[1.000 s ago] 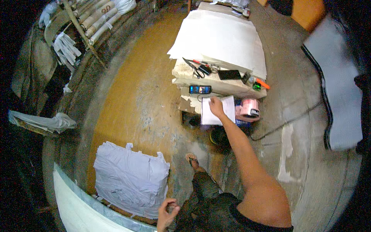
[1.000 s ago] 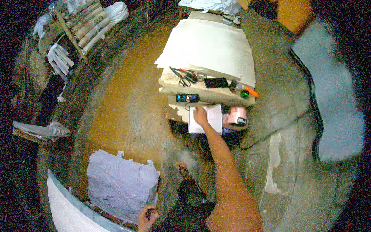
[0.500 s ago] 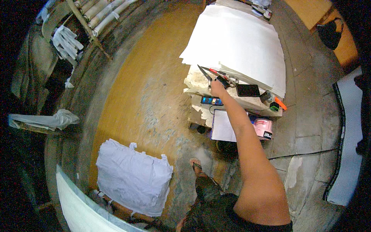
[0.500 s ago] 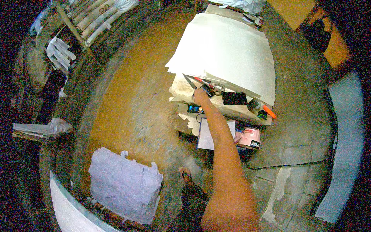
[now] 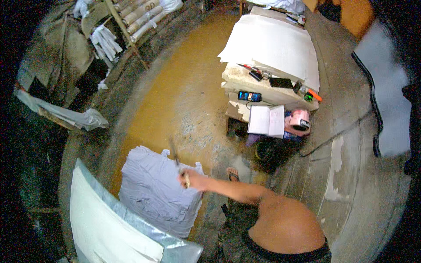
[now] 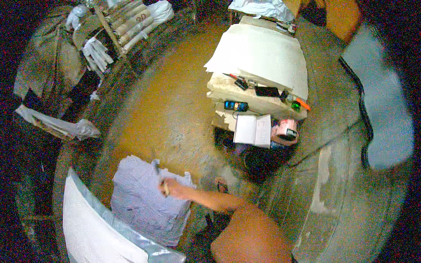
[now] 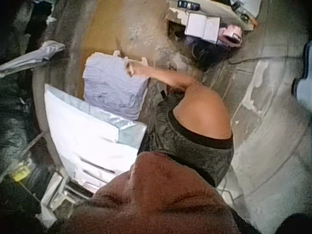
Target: The person uses scissors to cut a stack of large white paper sheets with red and gold printed designs. They repeatedly cut along the printed lines, separate the cut pieces, and reposition the remaining stack to continue cutting.
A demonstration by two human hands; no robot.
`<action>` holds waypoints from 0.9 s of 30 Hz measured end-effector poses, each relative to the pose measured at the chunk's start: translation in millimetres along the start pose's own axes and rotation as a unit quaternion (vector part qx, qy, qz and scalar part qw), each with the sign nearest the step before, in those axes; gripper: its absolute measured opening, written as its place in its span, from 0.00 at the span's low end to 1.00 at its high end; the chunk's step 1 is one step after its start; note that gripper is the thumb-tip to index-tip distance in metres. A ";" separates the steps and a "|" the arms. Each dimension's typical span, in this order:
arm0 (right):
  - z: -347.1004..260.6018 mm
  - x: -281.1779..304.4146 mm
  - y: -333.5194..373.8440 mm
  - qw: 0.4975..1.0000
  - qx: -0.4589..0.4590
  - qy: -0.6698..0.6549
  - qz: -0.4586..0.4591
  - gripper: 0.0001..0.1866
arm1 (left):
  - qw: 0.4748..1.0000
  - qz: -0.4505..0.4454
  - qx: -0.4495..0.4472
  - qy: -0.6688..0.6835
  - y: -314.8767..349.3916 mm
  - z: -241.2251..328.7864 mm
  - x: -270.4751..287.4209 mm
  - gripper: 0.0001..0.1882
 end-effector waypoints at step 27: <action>188.2 -836.9 347.8 0.787 0.341 0.025 -0.514 0.11 | 0.763 0.621 -0.030 0.176 417.2 -196.6 466.8 0.23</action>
Point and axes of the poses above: each hand's wrist, its own y-axis away from the middle knuckle, its own x-axis out of the back of the hand, z = x × y, the point moved 4 cm from there along -y, towards the middle knuckle, and after that the axes turned 1 degree about y, right-handed, at the moved point
